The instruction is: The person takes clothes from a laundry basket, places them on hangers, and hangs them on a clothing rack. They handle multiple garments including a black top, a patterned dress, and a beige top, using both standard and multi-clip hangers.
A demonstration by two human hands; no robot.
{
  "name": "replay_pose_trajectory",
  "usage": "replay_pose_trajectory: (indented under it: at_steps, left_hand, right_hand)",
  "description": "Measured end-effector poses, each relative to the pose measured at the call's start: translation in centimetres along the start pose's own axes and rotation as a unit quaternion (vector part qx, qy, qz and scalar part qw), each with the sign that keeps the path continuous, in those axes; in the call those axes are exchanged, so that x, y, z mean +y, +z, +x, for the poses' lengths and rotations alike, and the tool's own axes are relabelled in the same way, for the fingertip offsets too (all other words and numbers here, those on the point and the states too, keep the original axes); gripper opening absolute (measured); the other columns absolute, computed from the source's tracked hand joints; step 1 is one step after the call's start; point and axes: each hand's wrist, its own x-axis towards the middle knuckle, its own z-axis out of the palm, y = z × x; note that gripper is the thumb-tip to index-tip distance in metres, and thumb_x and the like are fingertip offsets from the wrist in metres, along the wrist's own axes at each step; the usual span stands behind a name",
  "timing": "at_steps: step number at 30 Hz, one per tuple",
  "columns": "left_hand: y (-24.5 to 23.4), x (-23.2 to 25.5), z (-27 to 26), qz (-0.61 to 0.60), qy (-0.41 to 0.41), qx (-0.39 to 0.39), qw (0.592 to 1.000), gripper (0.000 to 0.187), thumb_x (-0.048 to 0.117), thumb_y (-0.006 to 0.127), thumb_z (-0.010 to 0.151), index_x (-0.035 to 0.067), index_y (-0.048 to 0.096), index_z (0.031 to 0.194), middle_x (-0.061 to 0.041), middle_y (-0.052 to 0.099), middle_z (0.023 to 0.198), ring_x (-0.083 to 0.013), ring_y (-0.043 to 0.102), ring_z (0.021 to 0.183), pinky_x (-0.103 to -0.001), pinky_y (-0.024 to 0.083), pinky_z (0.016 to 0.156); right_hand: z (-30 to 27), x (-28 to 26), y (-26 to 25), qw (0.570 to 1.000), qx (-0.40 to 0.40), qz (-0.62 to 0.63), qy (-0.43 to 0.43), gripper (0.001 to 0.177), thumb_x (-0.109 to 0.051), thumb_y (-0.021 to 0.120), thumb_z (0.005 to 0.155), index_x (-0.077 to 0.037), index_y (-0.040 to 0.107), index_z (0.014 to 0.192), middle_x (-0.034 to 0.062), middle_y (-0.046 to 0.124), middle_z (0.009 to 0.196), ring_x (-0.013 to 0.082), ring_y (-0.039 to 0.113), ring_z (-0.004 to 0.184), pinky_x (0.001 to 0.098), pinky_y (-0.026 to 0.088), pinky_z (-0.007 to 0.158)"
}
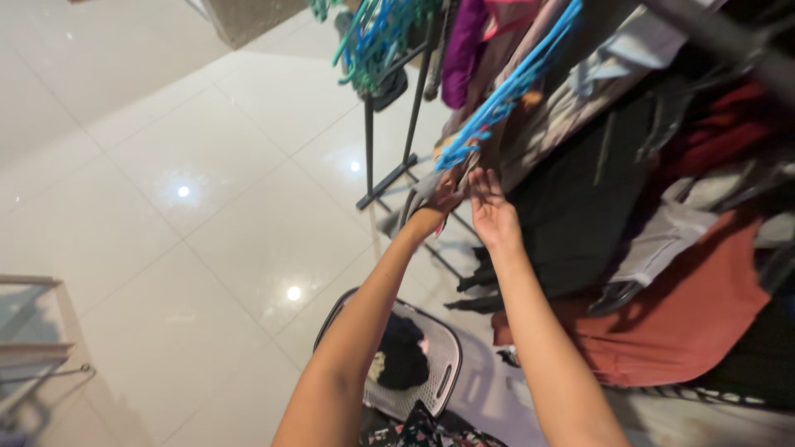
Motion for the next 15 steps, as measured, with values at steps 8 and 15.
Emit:
replay_pose_trajectory:
  at_steps: [8, 15]
  left_hand:
    - [-0.7, -10.6, -6.3, -0.033, 0.012, -0.007, 0.999, 0.079, 0.038, 0.067, 0.096, 0.003, 0.034, 0.158, -0.018, 0.057, 0.142, -0.0270, 0.060, 0.128, -0.038, 0.047, 0.107]
    - [-2.6, -20.6, -14.8, -0.048, -0.063, 0.033, 0.996, 0.069, 0.029, 0.065, 0.095, 0.005, 0.039, 0.154, -0.013, 0.070, 0.116, -0.0193, 0.068, 0.099, -0.032, 0.053, 0.090]
  right_hand:
    - [-9.2, 7.2, -9.7, 0.973, 0.155, -0.152, 0.079, 0.038, -0.009, 0.053, 0.102, -0.005, 0.057, 0.141, 0.0127, 0.063, 0.135, 0.0256, 0.062, 0.121, 0.0384, 0.051, 0.102]
    - [-21.8, 14.4, -19.0, 0.890, 0.222, -0.321, 0.235, 0.045, -0.011, 0.050, 0.100, -0.003, 0.053, 0.144, 0.0153, 0.066, 0.138, 0.0258, 0.064, 0.127, 0.0403, 0.050, 0.105]
